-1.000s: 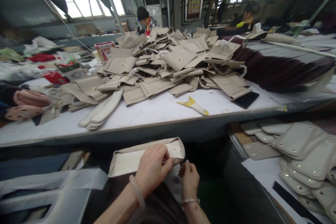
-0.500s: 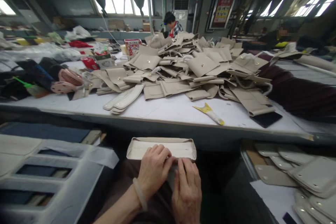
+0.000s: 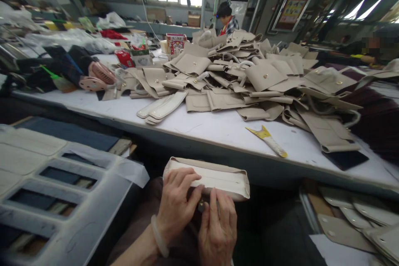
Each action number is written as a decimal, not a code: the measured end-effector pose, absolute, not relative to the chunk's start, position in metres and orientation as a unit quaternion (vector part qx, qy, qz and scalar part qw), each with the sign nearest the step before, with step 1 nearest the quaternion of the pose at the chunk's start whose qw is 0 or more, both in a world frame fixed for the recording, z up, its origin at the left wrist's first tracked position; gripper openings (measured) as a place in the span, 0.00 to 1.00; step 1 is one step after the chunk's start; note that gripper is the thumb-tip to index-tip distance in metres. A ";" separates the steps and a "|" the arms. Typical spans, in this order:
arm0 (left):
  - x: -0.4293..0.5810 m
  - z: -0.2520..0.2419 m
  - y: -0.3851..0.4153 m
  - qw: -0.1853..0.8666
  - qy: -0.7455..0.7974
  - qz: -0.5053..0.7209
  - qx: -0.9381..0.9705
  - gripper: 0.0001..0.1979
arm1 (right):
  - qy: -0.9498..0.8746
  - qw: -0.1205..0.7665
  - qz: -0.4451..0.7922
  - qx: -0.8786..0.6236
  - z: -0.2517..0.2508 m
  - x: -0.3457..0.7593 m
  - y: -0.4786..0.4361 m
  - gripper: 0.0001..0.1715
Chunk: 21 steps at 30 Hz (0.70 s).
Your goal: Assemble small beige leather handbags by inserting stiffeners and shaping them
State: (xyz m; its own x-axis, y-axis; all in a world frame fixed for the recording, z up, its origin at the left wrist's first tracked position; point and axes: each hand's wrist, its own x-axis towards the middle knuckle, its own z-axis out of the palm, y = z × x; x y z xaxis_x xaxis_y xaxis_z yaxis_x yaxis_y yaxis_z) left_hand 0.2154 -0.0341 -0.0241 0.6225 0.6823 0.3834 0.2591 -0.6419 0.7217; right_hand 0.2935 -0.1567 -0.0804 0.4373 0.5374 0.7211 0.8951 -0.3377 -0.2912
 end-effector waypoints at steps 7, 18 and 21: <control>0.196 -0.101 -0.026 0.756 0.553 0.293 0.192 0.24 | -0.457 0.335 -0.268 -0.779 -0.084 0.295 -0.155 0.28; 0.270 -0.155 -0.031 0.841 0.386 0.378 -0.003 0.23 | -0.501 0.315 -0.266 -0.760 -0.078 0.291 -0.151 0.33; 0.266 -0.162 -0.032 0.843 0.387 0.372 0.003 0.25 | -0.509 0.317 -0.263 -0.756 -0.077 0.285 -0.142 0.34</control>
